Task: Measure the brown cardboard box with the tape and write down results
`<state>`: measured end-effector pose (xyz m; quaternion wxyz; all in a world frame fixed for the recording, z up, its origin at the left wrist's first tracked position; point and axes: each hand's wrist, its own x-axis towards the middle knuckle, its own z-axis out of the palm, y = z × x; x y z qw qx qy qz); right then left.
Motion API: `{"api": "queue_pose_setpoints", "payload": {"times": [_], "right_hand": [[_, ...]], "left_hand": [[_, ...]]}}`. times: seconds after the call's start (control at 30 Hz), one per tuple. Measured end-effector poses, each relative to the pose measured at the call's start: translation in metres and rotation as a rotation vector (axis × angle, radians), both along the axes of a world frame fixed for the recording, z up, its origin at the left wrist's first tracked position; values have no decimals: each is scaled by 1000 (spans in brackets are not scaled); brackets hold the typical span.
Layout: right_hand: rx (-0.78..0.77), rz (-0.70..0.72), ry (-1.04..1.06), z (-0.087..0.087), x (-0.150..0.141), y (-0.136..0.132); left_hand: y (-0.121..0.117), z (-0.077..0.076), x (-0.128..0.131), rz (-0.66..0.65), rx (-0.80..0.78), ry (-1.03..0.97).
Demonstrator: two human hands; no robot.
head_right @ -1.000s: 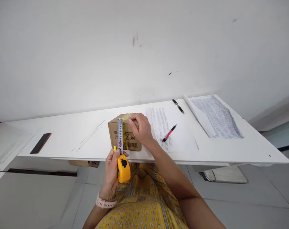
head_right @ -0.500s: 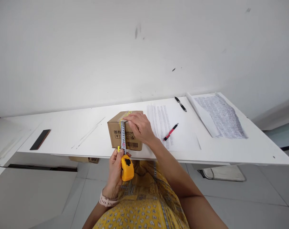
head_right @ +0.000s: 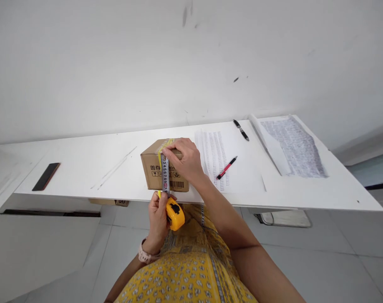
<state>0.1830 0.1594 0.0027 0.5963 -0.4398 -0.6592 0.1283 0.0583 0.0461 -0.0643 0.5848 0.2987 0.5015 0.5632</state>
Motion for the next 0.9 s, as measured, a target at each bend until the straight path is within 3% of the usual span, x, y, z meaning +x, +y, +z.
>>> {"api": "queue_pose_setpoints", "payload": {"times": [0.2,0.43,0.77,0.9], "right_hand": [[-69,-12,-1,1,4,8],[-95,-13,-1,0,4,10],[-78,-24,20,-1,4,13],[-83,-26,24,0,3,12]], "left_hand": [[-4,-11,-2,-145,-36,-99],[11,-30,-21,-125,78,162],[9,-23,-23,-151,125,178],[9,-21,-20,-195,87,85]]}}
